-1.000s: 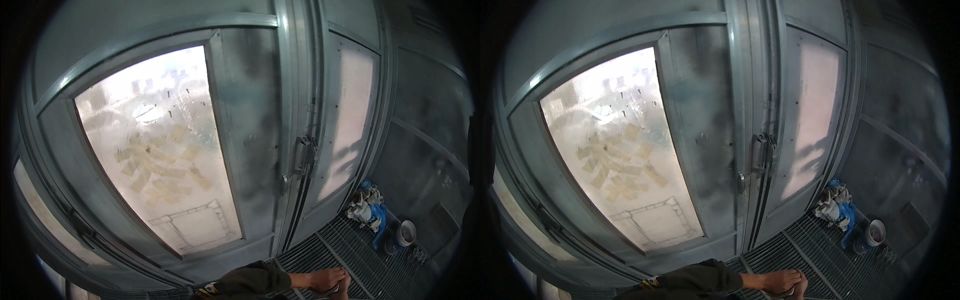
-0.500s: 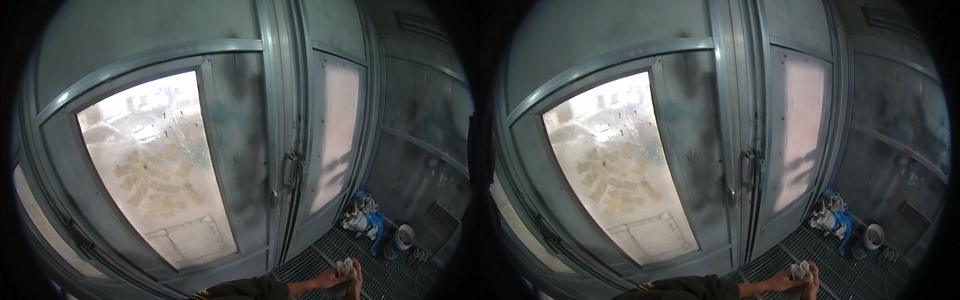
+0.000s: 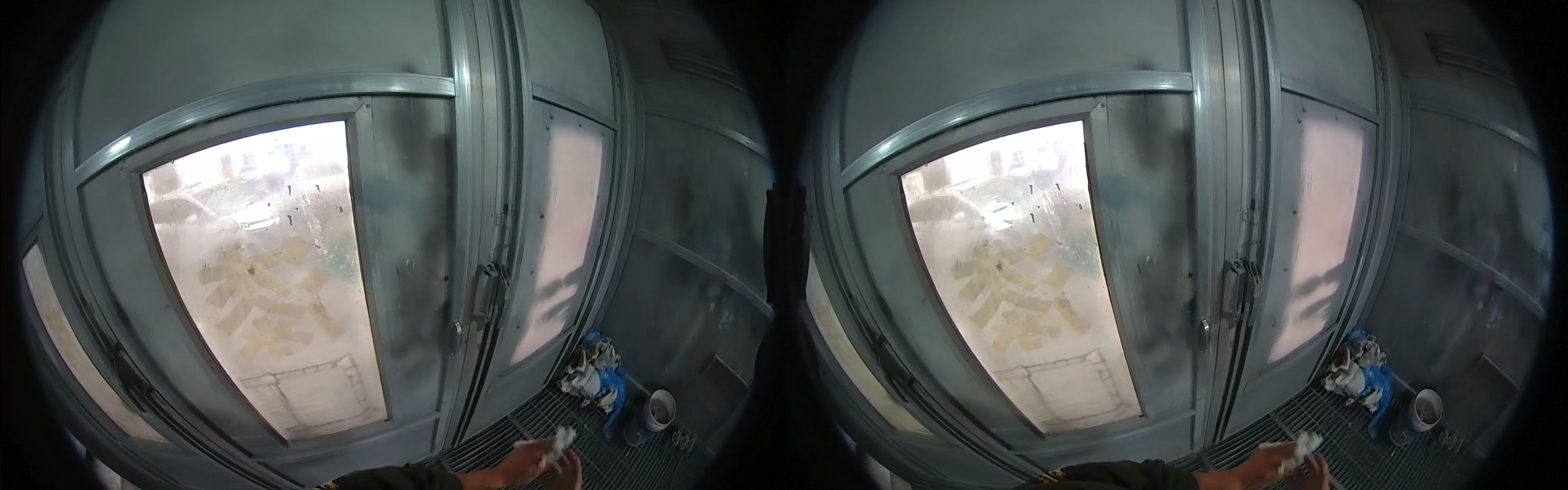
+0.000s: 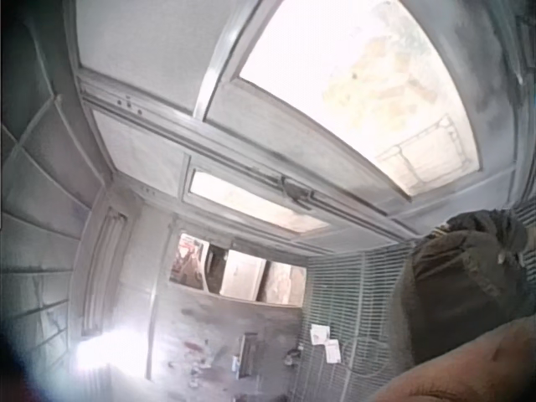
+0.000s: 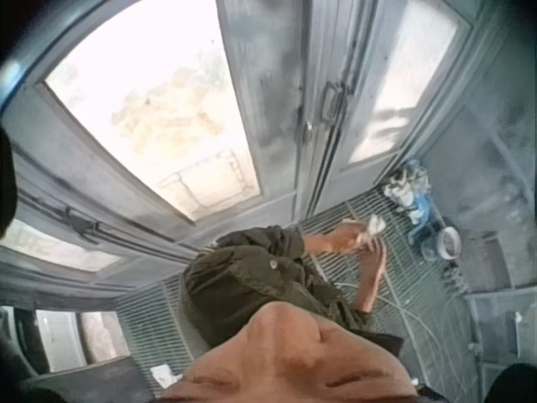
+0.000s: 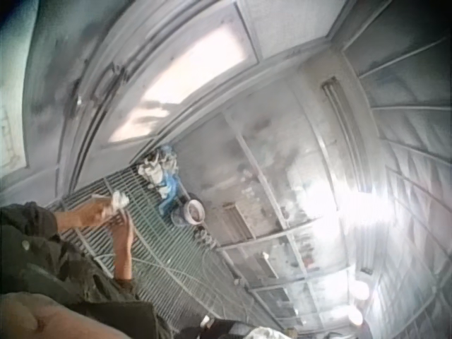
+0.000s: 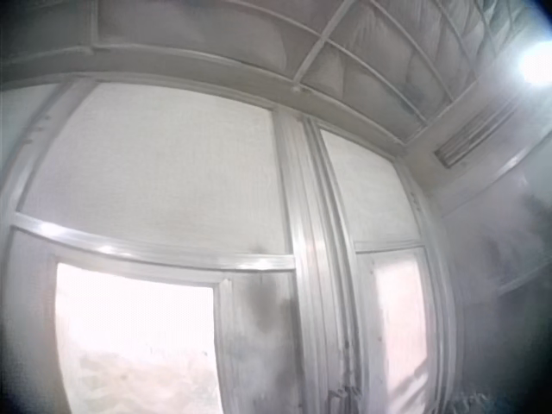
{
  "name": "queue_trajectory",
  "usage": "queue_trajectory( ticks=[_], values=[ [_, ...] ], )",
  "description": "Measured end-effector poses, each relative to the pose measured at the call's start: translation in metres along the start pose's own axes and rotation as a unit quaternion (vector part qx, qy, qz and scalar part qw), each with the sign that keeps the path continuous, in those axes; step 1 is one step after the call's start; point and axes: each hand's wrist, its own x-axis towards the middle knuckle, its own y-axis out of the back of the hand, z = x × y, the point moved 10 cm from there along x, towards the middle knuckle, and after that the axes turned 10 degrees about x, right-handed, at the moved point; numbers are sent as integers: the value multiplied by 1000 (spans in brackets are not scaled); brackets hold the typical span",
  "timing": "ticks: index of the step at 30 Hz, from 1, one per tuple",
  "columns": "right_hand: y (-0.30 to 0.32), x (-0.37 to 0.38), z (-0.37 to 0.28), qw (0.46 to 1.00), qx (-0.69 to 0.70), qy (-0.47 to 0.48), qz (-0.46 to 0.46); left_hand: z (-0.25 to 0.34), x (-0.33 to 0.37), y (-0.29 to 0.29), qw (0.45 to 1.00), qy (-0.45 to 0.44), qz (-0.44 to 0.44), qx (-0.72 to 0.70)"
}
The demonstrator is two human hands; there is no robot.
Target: The person wipes the surface of a black car bumper with a white cloth. The bumper is partially covered with newspaper and blue plastic sheeting. The person moves around the bumper, wiping different sections, then walks out of the spray booth into the garage area.
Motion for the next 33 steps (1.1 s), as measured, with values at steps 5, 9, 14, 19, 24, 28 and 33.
queue_trajectory(
  ticks=[5,9,14,19,24,28,33],
  values=[
    [-67,5,-3,913,169,106,-357,42,-20,-49,985,-67,-122,-105],
    [7,-6,8,977,156,-50,-139,-7,5,-60,952,80,-200,-218],
    [45,12,37,999,-6,37,34,-26,3,-73,921,190,-215,-264],
    [24,-19,8,984,-67,92,135,-22,-13,-82,913,205,-210,-283],
    [49,-17,12,982,11,88,167,-18,-20,-106,900,216,-237,-296],
    [30,-47,-13,967,-123,174,140,-20,-35,-129,875,264,-264,-309],
    [8,-101,-87,880,-278,359,140,-14,-53,-161,809,342,-308,-366]
  ],
)
